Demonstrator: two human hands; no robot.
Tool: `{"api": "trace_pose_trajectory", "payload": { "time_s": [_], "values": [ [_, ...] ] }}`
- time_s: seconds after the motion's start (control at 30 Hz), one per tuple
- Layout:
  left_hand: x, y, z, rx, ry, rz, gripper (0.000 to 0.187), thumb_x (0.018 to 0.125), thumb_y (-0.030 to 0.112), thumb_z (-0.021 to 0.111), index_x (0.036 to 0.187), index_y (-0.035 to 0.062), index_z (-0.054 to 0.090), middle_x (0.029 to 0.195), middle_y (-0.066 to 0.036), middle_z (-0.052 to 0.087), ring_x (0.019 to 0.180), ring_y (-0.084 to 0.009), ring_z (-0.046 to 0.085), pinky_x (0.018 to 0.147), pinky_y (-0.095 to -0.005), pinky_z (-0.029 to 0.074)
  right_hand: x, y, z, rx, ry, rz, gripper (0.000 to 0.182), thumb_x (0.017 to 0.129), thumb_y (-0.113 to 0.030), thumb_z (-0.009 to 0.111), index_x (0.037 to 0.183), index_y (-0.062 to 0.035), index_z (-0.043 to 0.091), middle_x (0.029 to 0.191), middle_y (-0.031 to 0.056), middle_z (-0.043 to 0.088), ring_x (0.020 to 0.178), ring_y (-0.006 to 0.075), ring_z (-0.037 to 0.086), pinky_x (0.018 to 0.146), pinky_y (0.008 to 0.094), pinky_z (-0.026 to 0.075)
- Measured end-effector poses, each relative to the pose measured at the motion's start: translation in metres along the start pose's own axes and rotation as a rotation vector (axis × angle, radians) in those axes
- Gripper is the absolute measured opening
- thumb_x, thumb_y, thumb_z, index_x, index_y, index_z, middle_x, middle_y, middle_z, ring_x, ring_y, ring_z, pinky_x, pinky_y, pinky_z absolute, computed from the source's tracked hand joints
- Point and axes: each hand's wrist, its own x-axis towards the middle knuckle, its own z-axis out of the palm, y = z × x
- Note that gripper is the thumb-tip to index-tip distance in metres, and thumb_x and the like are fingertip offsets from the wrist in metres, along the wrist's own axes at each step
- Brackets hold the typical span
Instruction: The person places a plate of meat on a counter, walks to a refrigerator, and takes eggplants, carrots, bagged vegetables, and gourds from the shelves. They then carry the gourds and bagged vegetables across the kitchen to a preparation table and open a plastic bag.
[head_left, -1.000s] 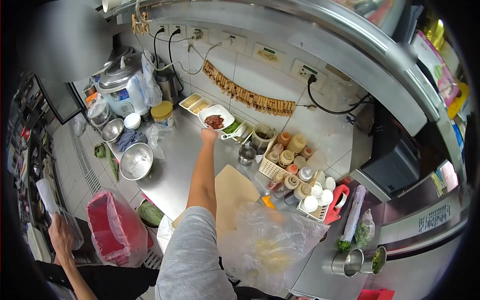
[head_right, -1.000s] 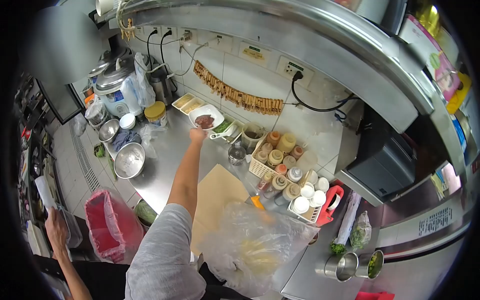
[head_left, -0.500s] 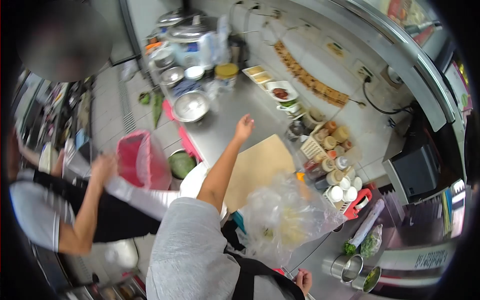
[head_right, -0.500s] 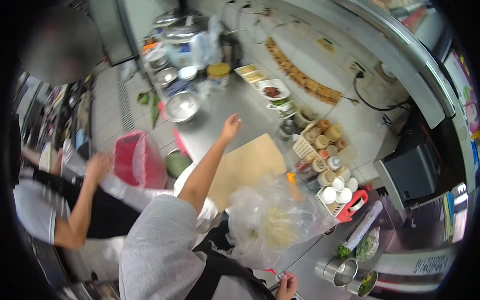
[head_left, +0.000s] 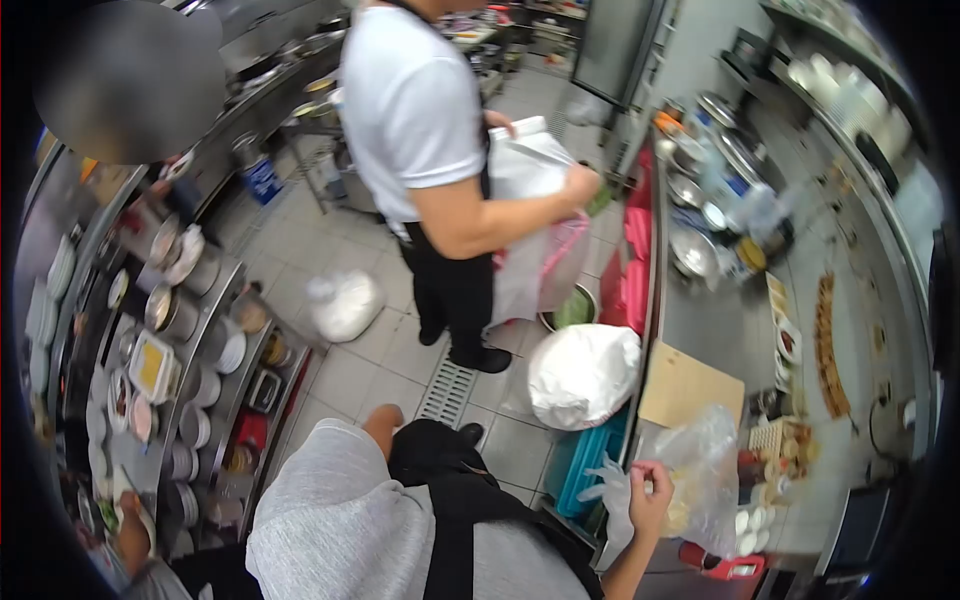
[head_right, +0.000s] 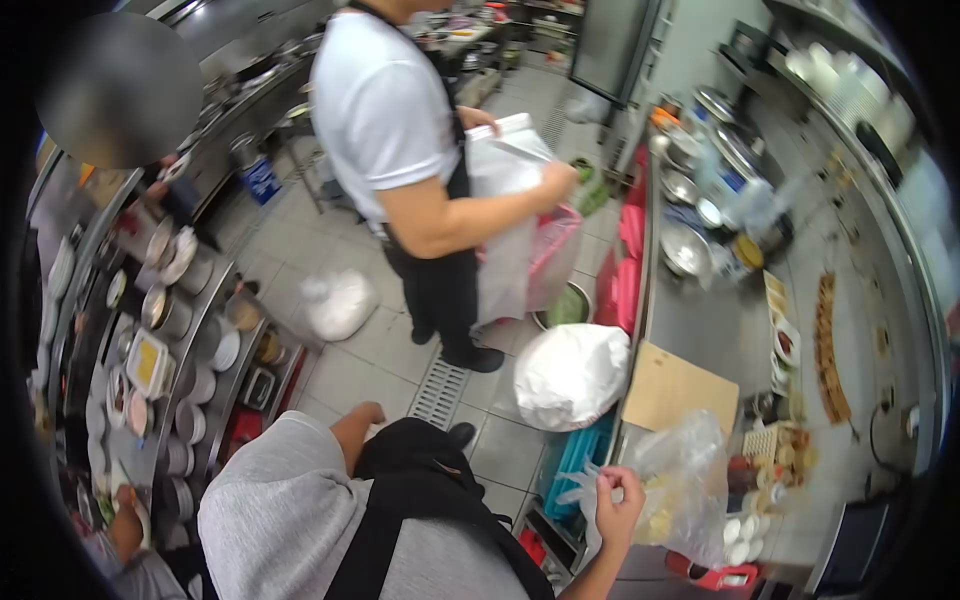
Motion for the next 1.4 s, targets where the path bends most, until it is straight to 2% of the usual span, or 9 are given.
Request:
{"api": "trace_pose_trajectory", "payload": {
  "time_s": [0.23,0.57,0.7,0.83,0.9,0.93,1.03,1.07,1.4],
  "values": [
    [-0.03,-0.19,-0.009,-1.055,0.349,-0.211,0.033,0.085,0.032,0.057,0.098,0.0031,0.065,0.082,-0.013,0.066,0.065,-0.0269,0.065,0.057,-0.0422,0.053,0.057,-0.11,0.19,0.213,-0.296,-0.241,0.006,0.075,-0.005,0.063,0.08,-0.0015,0.062,0.068,0.0063,0.057,0.066,0.0145,0.054,0.063,0.0255,0.042],
    [-0.025,-0.396,0.074,-1.236,-0.281,-0.409,0.044,0.089,0.039,0.051,0.115,0.0039,0.053,0.106,-0.012,0.063,0.081,-0.0236,0.063,0.066,-0.0415,0.051,0.085,-0.326,0.509,0.688,-1.013,-0.641,0.014,0.074,-0.013,0.07,0.074,-0.0024,0.061,0.065,0.0047,0.057,0.061,0.0178,0.054,0.056,0.0272,0.042],
    [-0.029,-0.47,0.052,-1.433,-0.033,-0.477,0.041,0.089,0.037,0.05,0.116,0.0061,0.051,0.107,-0.011,0.062,0.084,-0.0233,0.062,0.068,-0.0422,0.049,0.124,-0.432,0.557,0.768,-0.638,-1.243,0.047,0.07,-0.05,0.07,0.074,-0.005,0.061,0.064,0.0037,0.053,0.056,0.0185,0.05,0.048,0.0302,0.037],
    [-0.006,-0.505,0.036,-1.695,0.238,-0.459,0.035,0.087,0.036,0.053,0.111,0.009,0.052,0.096,-0.011,0.063,0.075,-0.0242,0.062,0.062,-0.0411,0.049,0.147,-0.494,0.557,0.735,-0.057,-1.42,0.057,0.065,-0.066,0.066,0.076,-0.0113,0.054,0.069,-0.0041,0.043,0.063,0.015,0.043,0.06,0.0311,0.032],
    [0.008,-0.493,0.035,-1.698,0.275,-0.449,0.034,0.087,0.036,0.053,0.109,0.0096,0.051,0.094,-0.011,0.063,0.073,-0.0247,0.062,0.061,-0.0413,0.049,0.157,-0.508,0.569,0.8,0.172,-1.426,0.054,0.065,-0.067,0.063,0.076,-0.016,0.052,0.07,-0.0065,0.039,0.064,0.0126,0.039,0.069,0.0323,0.028],
    [0.011,-0.489,0.031,-1.712,0.223,-0.444,0.033,0.087,0.035,0.054,0.109,0.0103,0.051,0.093,-0.011,0.063,0.074,-0.0252,0.062,0.061,-0.0417,0.048,0.159,-0.522,0.583,0.981,0.389,-1.312,0.025,0.067,-0.027,0.071,0.058,-0.0182,0.05,0.059,-0.008,0.04,0.056,0.0081,0.04,0.069,0.0305,0.03],
    [0.024,-0.481,0.006,-1.68,0.086,-0.479,0.032,0.086,0.032,0.056,0.109,0.0107,0.05,0.091,-0.011,0.063,0.076,-0.0268,0.062,0.062,-0.0411,0.048,0.215,-0.518,0.586,0.789,0.431,-1.672,0.027,0.09,-0.036,0.055,0.08,-0.0104,0.052,0.077,-0.002,0.051,0.062,0.0127,0.046,0.055,0.0294,0.039],
    [0.039,-0.475,0.014,-1.639,0.005,-0.476,0.029,0.086,0.031,0.055,0.106,0.01,0.051,0.09,-0.011,0.063,0.075,-0.026,0.062,0.062,-0.0395,0.048,0.222,-0.512,0.592,0.884,0.543,-1.527,0.039,0.071,-0.061,0.061,0.067,-0.0238,0.053,0.06,-0.0116,0.034,0.058,0.0072,0.035,0.074,0.0335,0.026],
    [0.177,-0.461,-0.15,-1.026,0.018,-0.03,0.025,0.087,0.031,0.056,0.097,0.0079,0.055,0.083,-0.009,0.062,0.07,-0.0222,0.06,0.059,-0.0358,0.048,0.343,-0.492,0.622,0.756,0.665,-1.305,0.023,0.067,-0.035,0.066,0.06,-0.0208,0.049,0.059,-0.0102,0.036,0.056,0.0068,0.037,0.072,0.0314,0.027]
  ]
}}
